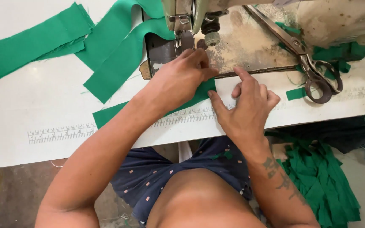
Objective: The person is sewing green fabric strips using an industrial sewing machine and cutting them to length with scissors.
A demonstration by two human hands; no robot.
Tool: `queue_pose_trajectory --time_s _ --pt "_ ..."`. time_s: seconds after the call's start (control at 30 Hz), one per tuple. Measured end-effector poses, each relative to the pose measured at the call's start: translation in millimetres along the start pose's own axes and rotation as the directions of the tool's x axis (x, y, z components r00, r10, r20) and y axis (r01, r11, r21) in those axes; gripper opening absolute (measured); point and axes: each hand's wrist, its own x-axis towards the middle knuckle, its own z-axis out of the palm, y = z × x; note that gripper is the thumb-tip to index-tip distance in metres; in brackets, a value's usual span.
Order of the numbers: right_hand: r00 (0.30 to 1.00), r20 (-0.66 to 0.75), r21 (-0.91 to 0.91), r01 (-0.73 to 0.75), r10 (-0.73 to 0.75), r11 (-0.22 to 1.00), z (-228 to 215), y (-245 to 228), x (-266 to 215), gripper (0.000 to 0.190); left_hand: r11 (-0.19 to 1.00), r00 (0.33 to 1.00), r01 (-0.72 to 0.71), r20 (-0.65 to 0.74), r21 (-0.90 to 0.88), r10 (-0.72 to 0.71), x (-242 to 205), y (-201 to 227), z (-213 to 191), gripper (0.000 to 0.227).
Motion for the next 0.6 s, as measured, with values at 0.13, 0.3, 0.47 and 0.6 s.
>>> queue_pose_trajectory --time_s 0.13,0.3,0.47,0.6 --pt "1.0 -0.011 0.011 -0.007 0.007 1.0 1 0 -3 0.071 0.996 0.996 -0.078 -0.039 0.046 0.08 -1 -5 3 0.024" --pt "0.988 -0.093 -0.047 0.116 -0.12 0.992 0 -4 -4 0.05 0.984 0.979 -0.18 -0.096 0.005 0.18 -2 -10 -6 0.023" --pt "0.926 -0.165 -0.093 0.327 -0.339 0.94 -5 -10 -1 0.008 0.963 0.963 -0.242 -0.091 0.114 0.253 -6 -3 -10 0.019" --pt "0.888 -0.04 -0.041 0.457 -0.459 0.888 -16 -3 -4 0.023 0.908 0.991 -0.076 -0.066 0.412 0.113 -32 33 -16 0.017"
